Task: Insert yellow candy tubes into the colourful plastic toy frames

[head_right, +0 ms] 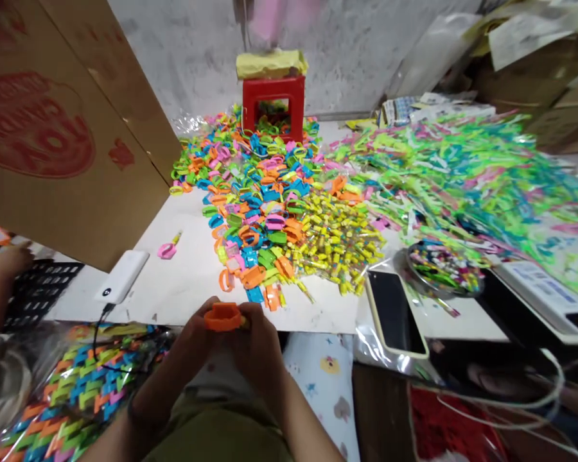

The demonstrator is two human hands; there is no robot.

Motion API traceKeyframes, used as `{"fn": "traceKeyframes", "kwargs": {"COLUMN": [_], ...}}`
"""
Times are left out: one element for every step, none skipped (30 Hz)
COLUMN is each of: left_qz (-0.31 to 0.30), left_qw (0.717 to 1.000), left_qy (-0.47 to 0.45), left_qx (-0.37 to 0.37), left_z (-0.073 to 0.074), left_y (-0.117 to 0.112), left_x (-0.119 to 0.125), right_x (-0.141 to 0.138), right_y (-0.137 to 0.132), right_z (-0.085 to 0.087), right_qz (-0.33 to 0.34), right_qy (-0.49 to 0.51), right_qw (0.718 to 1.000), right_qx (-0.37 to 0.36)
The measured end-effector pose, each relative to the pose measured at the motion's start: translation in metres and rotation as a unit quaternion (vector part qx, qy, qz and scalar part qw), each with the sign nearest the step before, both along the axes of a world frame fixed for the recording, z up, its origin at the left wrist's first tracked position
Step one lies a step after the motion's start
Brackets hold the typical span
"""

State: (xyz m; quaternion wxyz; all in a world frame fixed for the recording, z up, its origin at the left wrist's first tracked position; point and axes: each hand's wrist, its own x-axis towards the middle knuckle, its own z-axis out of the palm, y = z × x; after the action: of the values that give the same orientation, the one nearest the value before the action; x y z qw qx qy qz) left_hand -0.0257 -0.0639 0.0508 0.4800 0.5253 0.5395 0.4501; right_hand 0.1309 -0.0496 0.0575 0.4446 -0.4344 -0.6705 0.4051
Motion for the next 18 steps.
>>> {"fn": "traceKeyframes", "kwargs": {"left_qz": [-0.012, -0.016, -0.013, -0.009, -0.007, -0.010, -0.019, -0.028, -0.040, -0.047, -0.047, -0.045, -0.041, -0.037, -0.033, -0.031, -0.032, -0.031], "left_qw": [0.999, 0.997, 0.994, 0.992, 0.993, 0.995, 0.997, 0.998, 0.999, 0.999, 0.999, 0.999, 0.999, 0.999, 0.999, 0.999, 0.998, 0.998], "left_qy": [-0.036, -0.075, -0.107, -0.122, -0.121, -0.103, -0.079, -0.054, -0.031, -0.013, -0.001, 0.007, 0.010, 0.008, 0.007, 0.008, 0.015, 0.028], "left_qx": [-0.001, -0.002, -0.001, -0.001, 0.001, 0.003, 0.008, 0.014, 0.018, 0.022, 0.025, 0.026, 0.028, 0.030, 0.035, 0.039, 0.043, 0.046], "left_z": [0.001, 0.002, 0.005, 0.009, 0.014, 0.019, 0.023, 0.028, 0.031, 0.033, 0.034, 0.034, 0.033, 0.031, 0.030, 0.028, 0.027, 0.026], "left_y": [-0.003, -0.004, -0.004, -0.003, -0.002, -0.002, -0.001, -0.002, -0.003, -0.004, -0.006, -0.007, -0.009, -0.010, -0.011, -0.011, -0.012, -0.012], "left_x": [0.004, 0.006, 0.007, 0.007, 0.007, 0.007, 0.007, 0.008, 0.008, 0.009, 0.010, 0.011, 0.011, 0.012, 0.013, 0.013, 0.014, 0.014], "right_x": [0.002, 0.005, 0.009, 0.014, 0.019, 0.023, 0.027, 0.030, 0.031, 0.032, 0.032, 0.031, 0.030, 0.029, 0.029, 0.028, 0.027, 0.027], "right_y": [0.001, 0.001, 0.001, 0.000, -0.002, -0.004, -0.006, -0.008, -0.010, -0.011, -0.012, -0.013, -0.013, -0.014, -0.014, -0.014, -0.015, -0.016], "right_z": [0.000, -0.001, -0.002, -0.002, -0.002, -0.001, 0.001, 0.002, 0.004, 0.005, 0.006, 0.007, 0.007, 0.007, 0.007, 0.008, 0.008, 0.009], "right_qz": [-0.001, -0.001, 0.000, 0.001, 0.002, 0.006, 0.013, 0.023, 0.031, 0.033, 0.027, 0.014, 0.000, -0.012, -0.019, -0.019, -0.016, -0.016], "right_qy": [-0.007, -0.017, -0.025, -0.030, -0.033, -0.034, -0.033, -0.029, -0.024, -0.016, -0.004, 0.011, 0.027, 0.042, 0.056, 0.069, 0.078, 0.081], "right_qw": [1.000, 1.000, 1.000, 1.000, 0.999, 0.999, 0.999, 0.999, 0.999, 0.999, 1.000, 1.000, 0.999, 0.999, 0.998, 0.997, 0.996, 0.996], "right_qx": [-0.003, -0.005, -0.006, -0.005, -0.005, -0.005, -0.005, -0.004, -0.002, -0.002, -0.005, -0.011, -0.019, -0.030, -0.037, -0.036, -0.028, -0.014]}}
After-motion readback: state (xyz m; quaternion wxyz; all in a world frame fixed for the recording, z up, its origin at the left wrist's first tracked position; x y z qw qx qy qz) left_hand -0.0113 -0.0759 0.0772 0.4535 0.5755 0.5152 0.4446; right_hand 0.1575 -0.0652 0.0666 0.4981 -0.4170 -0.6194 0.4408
